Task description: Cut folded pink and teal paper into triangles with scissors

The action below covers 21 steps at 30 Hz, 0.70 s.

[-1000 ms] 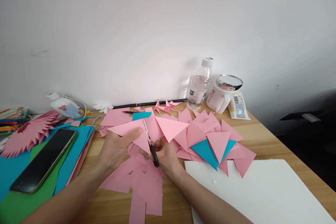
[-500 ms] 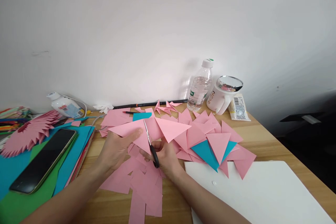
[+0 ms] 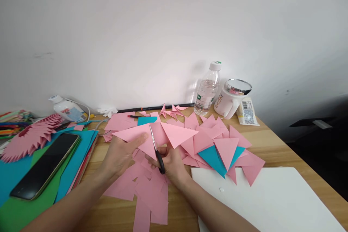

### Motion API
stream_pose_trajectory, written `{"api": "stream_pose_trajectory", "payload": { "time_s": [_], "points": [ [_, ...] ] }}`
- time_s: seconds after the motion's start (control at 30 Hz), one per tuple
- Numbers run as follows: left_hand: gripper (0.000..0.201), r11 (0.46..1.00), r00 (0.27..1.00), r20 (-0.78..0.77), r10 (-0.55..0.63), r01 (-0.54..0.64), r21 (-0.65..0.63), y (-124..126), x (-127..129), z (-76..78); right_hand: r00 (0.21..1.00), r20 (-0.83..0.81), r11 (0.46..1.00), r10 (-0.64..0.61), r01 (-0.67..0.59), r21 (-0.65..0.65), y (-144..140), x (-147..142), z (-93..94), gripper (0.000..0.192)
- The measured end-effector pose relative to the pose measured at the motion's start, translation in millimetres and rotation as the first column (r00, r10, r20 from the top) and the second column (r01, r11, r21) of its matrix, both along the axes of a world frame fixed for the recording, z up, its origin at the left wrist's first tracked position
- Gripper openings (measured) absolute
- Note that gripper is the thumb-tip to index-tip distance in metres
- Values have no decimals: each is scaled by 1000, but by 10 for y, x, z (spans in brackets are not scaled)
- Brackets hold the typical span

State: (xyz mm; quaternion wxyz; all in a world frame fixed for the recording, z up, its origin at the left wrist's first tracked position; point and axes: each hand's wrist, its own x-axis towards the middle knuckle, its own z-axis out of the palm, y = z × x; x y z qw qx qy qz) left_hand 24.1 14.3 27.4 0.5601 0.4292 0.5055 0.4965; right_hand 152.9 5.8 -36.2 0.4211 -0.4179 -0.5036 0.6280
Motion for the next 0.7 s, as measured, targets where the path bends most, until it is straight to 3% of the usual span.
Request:
{"api": "stream_pose_trajectory", "payload": {
  "time_s": [0.17, 0.43, 0.7],
  "points": [
    [14, 1000, 1000, -12, -23, 23, -7, 0, -12, -9, 1000, 9, 999, -2, 2, -38, -7, 10, -14, 33],
    [16, 999, 999, -13, 36, -35, 9, 2, 25, 41, 997, -74, 998, -10, 5, -65, 6, -4, 53, 36],
    [14, 999, 999, -5, -37, 37, 13, 7, 1, -23, 999, -52, 998, 0, -3, -64, 6, 0, 52, 29]
  ]
}}
